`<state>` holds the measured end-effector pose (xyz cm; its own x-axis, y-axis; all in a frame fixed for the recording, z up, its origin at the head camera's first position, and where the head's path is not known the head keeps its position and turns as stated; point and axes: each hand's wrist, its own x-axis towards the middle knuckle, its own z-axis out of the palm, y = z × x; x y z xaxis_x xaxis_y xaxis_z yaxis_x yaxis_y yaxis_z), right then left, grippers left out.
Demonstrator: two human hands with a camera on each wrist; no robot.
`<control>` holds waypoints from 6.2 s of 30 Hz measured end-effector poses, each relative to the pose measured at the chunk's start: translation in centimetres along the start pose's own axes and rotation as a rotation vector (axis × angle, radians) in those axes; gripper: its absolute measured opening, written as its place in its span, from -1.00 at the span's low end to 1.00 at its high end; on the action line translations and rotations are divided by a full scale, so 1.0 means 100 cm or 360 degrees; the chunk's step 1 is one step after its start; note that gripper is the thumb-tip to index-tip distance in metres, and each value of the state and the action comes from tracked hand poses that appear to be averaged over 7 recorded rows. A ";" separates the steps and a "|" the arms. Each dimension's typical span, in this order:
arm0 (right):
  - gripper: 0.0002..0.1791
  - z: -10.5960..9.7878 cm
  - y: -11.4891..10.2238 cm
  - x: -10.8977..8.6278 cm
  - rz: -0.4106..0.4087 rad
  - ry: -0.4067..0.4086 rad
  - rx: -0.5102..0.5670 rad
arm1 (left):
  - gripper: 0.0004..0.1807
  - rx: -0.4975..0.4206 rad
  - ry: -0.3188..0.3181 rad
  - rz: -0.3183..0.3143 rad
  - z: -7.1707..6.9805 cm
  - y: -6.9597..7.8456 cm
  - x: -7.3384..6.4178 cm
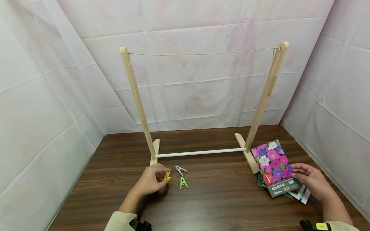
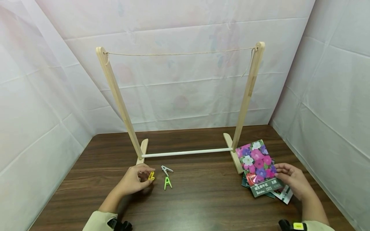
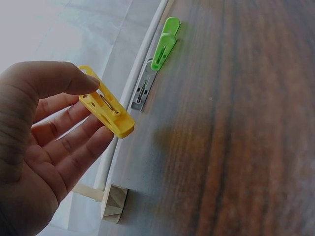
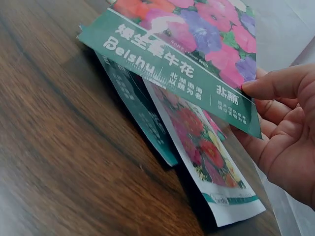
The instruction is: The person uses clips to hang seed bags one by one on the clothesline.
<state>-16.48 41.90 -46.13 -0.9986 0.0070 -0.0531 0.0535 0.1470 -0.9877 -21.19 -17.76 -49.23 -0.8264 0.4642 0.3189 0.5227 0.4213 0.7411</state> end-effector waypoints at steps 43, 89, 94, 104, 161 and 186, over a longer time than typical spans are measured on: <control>-0.83 0.078 -0.036 0.005 -0.0360 0.0026 -0.0293 | -0.65 -0.0076 0.0062 -0.0059 -0.003 0.006 -0.009; -0.80 0.178 -0.062 0.029 -0.0486 -0.0009 -0.0188 | -0.68 -0.0262 0.0251 -0.0055 -0.037 0.073 0.017; -0.80 0.184 -0.060 0.030 -0.0486 -0.0018 -0.0168 | -0.69 -0.0288 0.0253 -0.0036 -0.040 0.079 0.021; -0.81 0.192 -0.064 0.033 -0.0484 -0.0041 -0.0135 | -0.66 -0.0309 0.0301 -0.0035 -0.046 0.083 0.024; -0.85 0.229 -0.110 0.072 -0.0573 -0.0153 -0.0232 | -0.67 -0.0235 0.0398 0.0316 -0.126 0.098 0.086; -0.86 0.257 -0.149 0.096 -0.0706 -0.0233 -0.0183 | -0.64 -0.0269 0.0544 0.0371 -0.178 0.138 0.126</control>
<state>-26.88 14.40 -35.71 -0.9139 -0.2195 0.3414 -0.3864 0.2130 -0.8974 -28.10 -19.98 -24.52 -0.7274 0.2351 0.6446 0.6848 0.1894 0.7037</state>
